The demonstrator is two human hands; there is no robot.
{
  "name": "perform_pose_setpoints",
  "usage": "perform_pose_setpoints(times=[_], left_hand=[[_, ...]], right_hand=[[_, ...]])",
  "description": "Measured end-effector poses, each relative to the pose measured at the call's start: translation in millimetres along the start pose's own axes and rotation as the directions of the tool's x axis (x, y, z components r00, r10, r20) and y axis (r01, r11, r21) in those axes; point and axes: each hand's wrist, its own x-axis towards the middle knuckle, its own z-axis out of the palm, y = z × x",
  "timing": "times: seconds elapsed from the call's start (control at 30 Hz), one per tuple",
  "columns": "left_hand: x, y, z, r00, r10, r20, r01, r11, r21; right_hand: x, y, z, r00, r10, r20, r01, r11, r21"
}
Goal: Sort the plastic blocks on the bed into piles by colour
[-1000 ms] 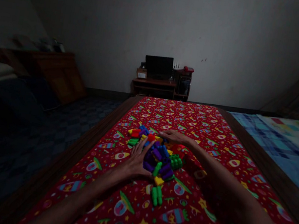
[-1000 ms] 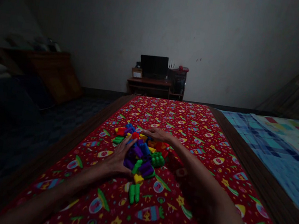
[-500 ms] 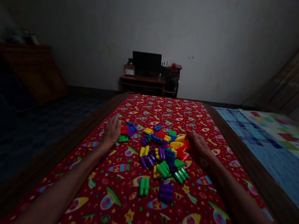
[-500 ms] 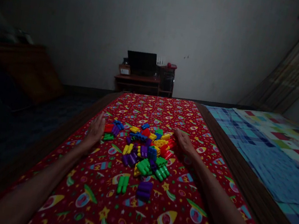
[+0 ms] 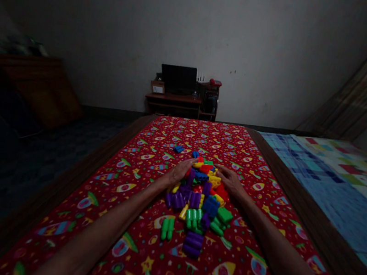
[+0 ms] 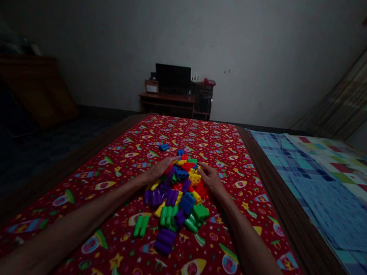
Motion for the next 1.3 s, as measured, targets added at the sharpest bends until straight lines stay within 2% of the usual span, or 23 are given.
perform_pose_setpoints(times=[0.07, 0.13, 0.2, 0.23, 0.3, 0.33, 0.37, 0.43, 0.53, 0.7, 0.83, 1.0, 1.07, 1.17, 1.23, 1.3], left_hand=[[-10, 13, -2.8, 0.997, 0.068, -0.027, -0.067, 0.997, 0.043], [-28, 34, -6.9, 0.983, 0.168, -0.077, -0.154, 0.975, 0.159], [-54, 63, -7.2, 0.952, 0.303, 0.046, -0.304, 0.915, 0.263], [-68, 79, -4.6, 0.907, 0.387, 0.166, -0.42, 0.865, 0.274], [-95, 107, 5.6, 0.754, 0.52, 0.402, -0.63, 0.745, 0.218], [-105, 118, 12.5, 0.677, 0.561, 0.477, -0.701, 0.69, 0.183], [-112, 125, 19.5, 0.63, 0.595, 0.499, -0.744, 0.646, 0.168], [-117, 130, 31.4, 0.598, 0.627, 0.5, -0.781, 0.597, 0.186], [-108, 121, 38.3, 0.621, 0.649, 0.44, -0.779, 0.573, 0.255], [-87, 93, 27.6, 0.671, 0.628, 0.394, -0.741, 0.572, 0.352], [-73, 71, 11.9, 0.74, 0.56, 0.373, -0.672, 0.599, 0.435], [-60, 46, -16.5, 0.858, 0.445, 0.257, -0.511, 0.689, 0.514], [-67, 32, -29.8, 0.895, 0.407, 0.183, -0.439, 0.73, 0.523], [-98, 6, -44.9, 0.939, 0.339, 0.051, -0.313, 0.787, 0.531], [-123, -12, -47.7, 0.963, 0.271, 0.008, -0.236, 0.824, 0.515], [-142, -22, -43.3, 0.981, 0.193, 0.004, -0.172, 0.864, 0.474]], right_hand=[[-1, 0, -4, 1.0, 0.026, -0.001, -0.026, 0.999, 0.037], [0, 2, -10, 0.998, 0.053, -0.016, -0.052, 0.996, 0.068], [1, 6, -16, 0.996, 0.082, -0.031, -0.08, 0.995, 0.066], [2, 8, -19, 0.995, 0.091, -0.042, -0.089, 0.995, 0.05], [3, 12, -23, 0.996, 0.077, -0.053, -0.078, 0.997, -0.011], [4, 14, -25, 0.998, 0.056, -0.034, -0.058, 0.997, -0.044], [4, 16, -25, 0.999, 0.033, 0.0, -0.033, 0.997, -0.068], [4, 17, -26, 0.996, -0.007, 0.085, 0.014, 0.997, -0.082], [3, 18, -24, 0.992, -0.018, 0.122, 0.026, 0.997, -0.066], [2, 19, -20, 0.997, 0.033, 0.076, -0.029, 0.998, -0.056], [-1, 15, -19, 0.999, 0.041, 0.013, -0.042, 0.999, 0.012], [-2, 1, -22, 0.998, 0.043, -0.05, -0.041, 0.998, 0.041], [-5, -4, -27, 0.995, 0.068, -0.075, -0.07, 0.997, -0.022], [-28, -8, -41, 0.997, 0.046, -0.067, -0.057, 0.982, -0.178], [-54, -7, -49, 1.0, -0.013, 0.023, 0.019, 0.955, -0.297], [-82, -5, -50, 0.985, -0.045, 0.164, 0.105, 0.918, -0.383]])
